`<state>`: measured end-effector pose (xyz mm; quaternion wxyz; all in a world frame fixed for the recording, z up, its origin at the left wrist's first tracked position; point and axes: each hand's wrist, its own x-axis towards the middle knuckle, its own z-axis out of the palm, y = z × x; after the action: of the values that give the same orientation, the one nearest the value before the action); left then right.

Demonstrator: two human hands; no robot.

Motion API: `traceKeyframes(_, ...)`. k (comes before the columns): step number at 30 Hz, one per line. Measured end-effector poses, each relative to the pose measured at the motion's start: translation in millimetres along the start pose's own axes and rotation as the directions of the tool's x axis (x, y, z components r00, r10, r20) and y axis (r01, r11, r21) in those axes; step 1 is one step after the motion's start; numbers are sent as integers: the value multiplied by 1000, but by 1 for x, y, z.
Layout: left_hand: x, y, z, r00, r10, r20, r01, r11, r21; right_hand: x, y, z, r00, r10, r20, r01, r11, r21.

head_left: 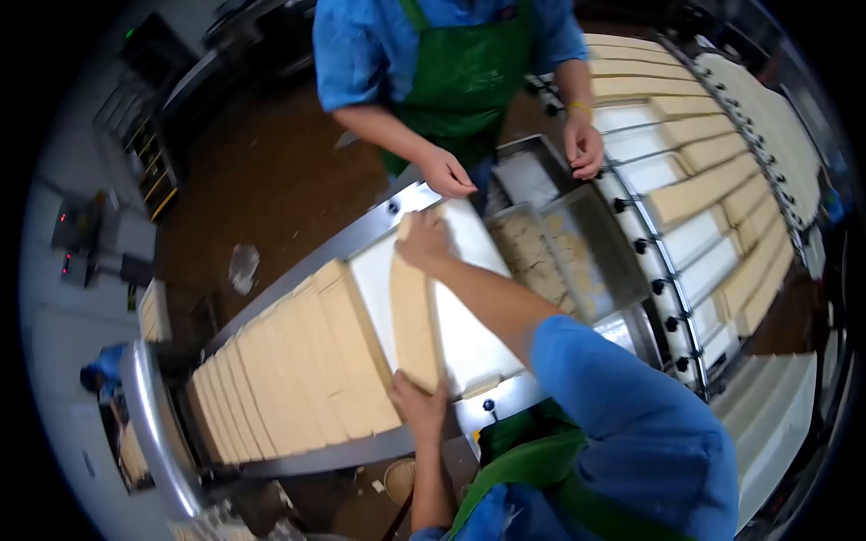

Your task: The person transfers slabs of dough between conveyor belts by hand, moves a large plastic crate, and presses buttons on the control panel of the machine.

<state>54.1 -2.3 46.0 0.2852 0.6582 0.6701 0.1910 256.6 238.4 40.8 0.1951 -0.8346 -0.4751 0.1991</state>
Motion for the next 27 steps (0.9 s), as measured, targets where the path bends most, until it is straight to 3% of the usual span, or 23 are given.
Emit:
traceKeyframes(1,0,10,-3,998,-66,9,66,997,-40,-8,-7,-17,996,90,27,-91,995,43)
traceKeyframes(6,4,17,3,977,-187,98,186,982,13,-11,-19,-27,984,174,43,-176,983,49)
traceKeyframes(9,7,14,16,986,-166,3,166,986,-9,-11,-26,-5,974,219,-50,-221,975,-17)
traceKeyframes(13,23,32,9,969,-246,34,246,969,-4,-3,-31,31,920,147,363,-148,989,-25)
traceKeyframes(14,27,33,6,966,-254,39,251,965,75,-1,-28,33,881,138,453,-142,990,-25)
traceKeyframes(16,28,32,10,974,-225,8,223,967,121,-4,-13,22,841,159,518,-165,986,-35)
traceKeyframes(17,25,39,9,982,-182,-43,186,973,137,-18,-5,-2,953,55,298,-13,990,-143)
traceKeyframes(18,22,36,14,993,-92,-79,100,988,114,-26,5,-28,995,-76,67,93,951,-295)
traceKeyframes(19,20,35,22,994,7,-108,2,996,86,-25,16,-50,988,64,141,-25,963,-269)
traceKeyframes(20,17,52,24,993,31,-116,-20,996,89,-30,31,-69,984,160,74,-143,971,-194)
traceKeyframes(21,13,72,25,991,57,-124,-46,995,91,-41,59,-85,968,243,-65,-226,954,199)
traceKeyframes(23,4,99,37,978,166,-129,-167,986,1,-65,97,-148,937,334,-104,-289,906,310)
traceKeyframes(25,-5,136,46,965,258,-55,-263,955,-135,-89,158,-197,912,328,-246,-196,876,441)
traceKeyframes(26,-10,156,52,932,361,1,-357,921,-155,-100,189,-219,855,386,-347,-237,885,400)
traceKeyframes(27,-16,173,56,889,454,52,-440,881,-175,-120,218,-247,824,447,-349,-246,836,490)
